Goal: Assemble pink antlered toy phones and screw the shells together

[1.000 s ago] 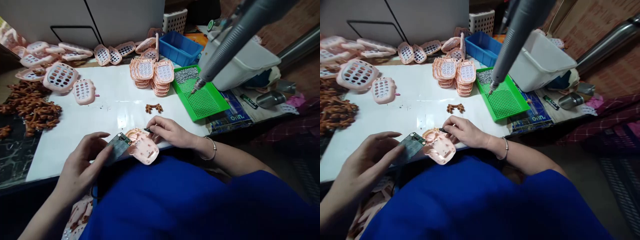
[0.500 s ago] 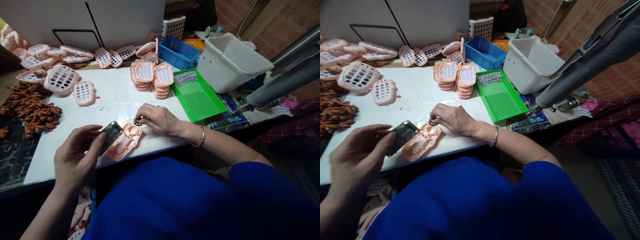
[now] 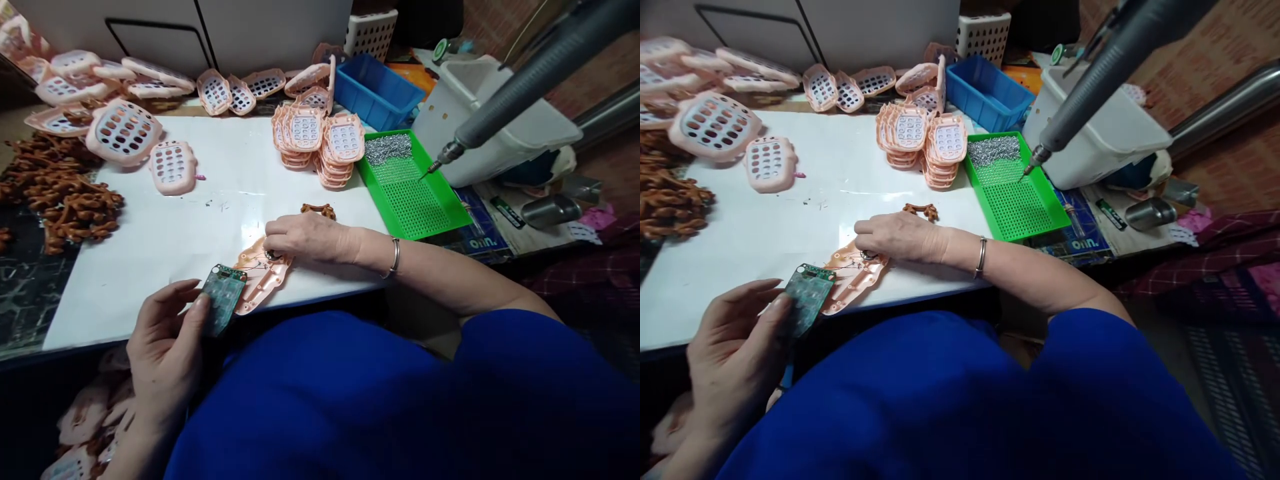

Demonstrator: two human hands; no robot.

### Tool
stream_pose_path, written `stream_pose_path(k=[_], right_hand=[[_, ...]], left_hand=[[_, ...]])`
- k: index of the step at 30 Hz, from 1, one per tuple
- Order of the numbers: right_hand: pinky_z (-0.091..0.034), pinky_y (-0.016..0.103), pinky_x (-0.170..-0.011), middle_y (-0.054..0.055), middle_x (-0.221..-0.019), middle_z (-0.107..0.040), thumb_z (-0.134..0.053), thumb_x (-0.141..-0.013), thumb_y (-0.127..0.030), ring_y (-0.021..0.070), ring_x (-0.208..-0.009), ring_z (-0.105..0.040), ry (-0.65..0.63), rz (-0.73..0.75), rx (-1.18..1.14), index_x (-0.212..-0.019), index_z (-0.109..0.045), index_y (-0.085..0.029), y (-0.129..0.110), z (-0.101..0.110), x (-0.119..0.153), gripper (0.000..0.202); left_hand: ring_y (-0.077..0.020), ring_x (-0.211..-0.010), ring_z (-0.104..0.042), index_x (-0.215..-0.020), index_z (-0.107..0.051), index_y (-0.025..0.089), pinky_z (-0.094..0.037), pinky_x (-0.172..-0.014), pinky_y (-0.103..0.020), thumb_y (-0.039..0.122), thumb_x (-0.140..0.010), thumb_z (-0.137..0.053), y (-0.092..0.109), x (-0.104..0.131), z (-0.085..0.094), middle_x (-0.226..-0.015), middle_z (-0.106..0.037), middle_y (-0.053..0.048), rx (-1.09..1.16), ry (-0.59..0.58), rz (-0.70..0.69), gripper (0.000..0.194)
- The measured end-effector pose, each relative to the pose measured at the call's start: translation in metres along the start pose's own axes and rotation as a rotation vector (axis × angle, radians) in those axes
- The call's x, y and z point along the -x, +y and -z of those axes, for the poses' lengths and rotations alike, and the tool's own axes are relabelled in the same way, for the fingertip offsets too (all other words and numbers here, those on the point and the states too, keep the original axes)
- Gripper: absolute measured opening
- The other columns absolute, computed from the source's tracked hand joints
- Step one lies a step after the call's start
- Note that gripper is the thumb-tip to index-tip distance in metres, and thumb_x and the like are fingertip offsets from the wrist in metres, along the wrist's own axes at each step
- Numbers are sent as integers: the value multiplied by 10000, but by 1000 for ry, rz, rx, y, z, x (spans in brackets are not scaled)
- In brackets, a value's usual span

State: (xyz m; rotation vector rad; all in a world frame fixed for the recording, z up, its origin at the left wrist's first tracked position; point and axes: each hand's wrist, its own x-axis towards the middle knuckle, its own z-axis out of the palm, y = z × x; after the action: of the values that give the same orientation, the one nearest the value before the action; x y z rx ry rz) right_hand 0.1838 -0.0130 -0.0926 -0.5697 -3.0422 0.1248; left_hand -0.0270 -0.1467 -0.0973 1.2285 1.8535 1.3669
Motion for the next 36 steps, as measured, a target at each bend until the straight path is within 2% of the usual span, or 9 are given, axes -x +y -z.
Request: stream_pose_path(k=[5,14,17,21,26,28,30,34,36], right_hand=[[-404,299,-669,85,-907,-612,-391,-1009,-75,159,-811,-564,-150,9,52,-878,-621,-112,-16,19,-6,267],[-423,282,-648,93,-833,-642,-449,-985,-57,156,-762,-598,-170,-121,-2,-887,-670,-92,-24,24,-7,245],[-426,283,-646,95,-875,-646,-394,-1010,-99,177,-797,-610,-14,-176,-11,-1012,-669,-100,-25,27,-3,275],[-465,311,-862,137,-1134,-634,-433,-1028,-279,204,-1041,-591,365,-15,-213,-1244,-583,-91,-24,27,-12,323],[-420,260,-841,43,-1008,-648,-582,-928,-175,134,-913,-573,391,-26,-562,-1156,-609,-137,-13,24,-23,233],[-395,258,-780,7,-851,-608,-597,-901,-182,118,-804,-534,441,-162,-684,-914,-625,-132,-6,22,-19,59],[-369,251,-719,-29,-730,-531,-614,-866,-191,103,-720,-480,511,-328,-817,-744,-541,-147,-1,18,-12,149],[-360,223,-594,-75,-598,-458,-605,-861,-227,76,-564,-442,535,-574,-1118,-703,-442,-179,1,6,3,232],[-390,208,-539,-81,-566,-475,-601,-878,-228,71,-507,-467,513,-651,-1279,-723,-438,-184,-1,1,7,229]], left_hand=[[-119,-577,-626,-898,-696,241,-513,-478,-196,293,-626,-780,-2,-4,-3,-799,-719,11,11,-12,17,289],[-117,-601,-629,-924,-682,229,-510,-514,-193,300,-604,-783,9,-15,-2,-736,-692,21,20,13,-27,343],[-126,-603,-631,-968,-660,214,-521,-500,-201,283,-617,-784,18,-23,-1,-709,-688,25,26,-35,-75,378],[-136,-549,-623,-1024,-610,207,-497,-433,-212,278,-670,-761,35,-32,-7,-669,-675,32,45,-181,-177,391],[-155,-723,-666,-1109,-524,231,-554,-596,-267,394,-801,-690,37,-40,-18,-824,-682,-7,88,-212,-306,386],[-154,-784,-642,-1089,-497,243,-533,-618,-276,420,-797,-698,30,-38,-24,-930,-640,-15,99,-106,-400,396],[-146,-757,-595,-1017,-499,246,-484,-597,-267,350,-764,-754,21,-32,-30,-905,-584,3,-13,-31,-567,374],[-171,-681,-542,-945,-555,233,-449,-601,-303,203,-847,-696,5,-24,-38,-799,-611,-9,-473,-210,-1040,174],[-188,-680,-557,-965,-593,231,-450,-615,-321,182,-896,-627,1,-28,-37,-814,-661,-28,-578,-287,-1142,92]])
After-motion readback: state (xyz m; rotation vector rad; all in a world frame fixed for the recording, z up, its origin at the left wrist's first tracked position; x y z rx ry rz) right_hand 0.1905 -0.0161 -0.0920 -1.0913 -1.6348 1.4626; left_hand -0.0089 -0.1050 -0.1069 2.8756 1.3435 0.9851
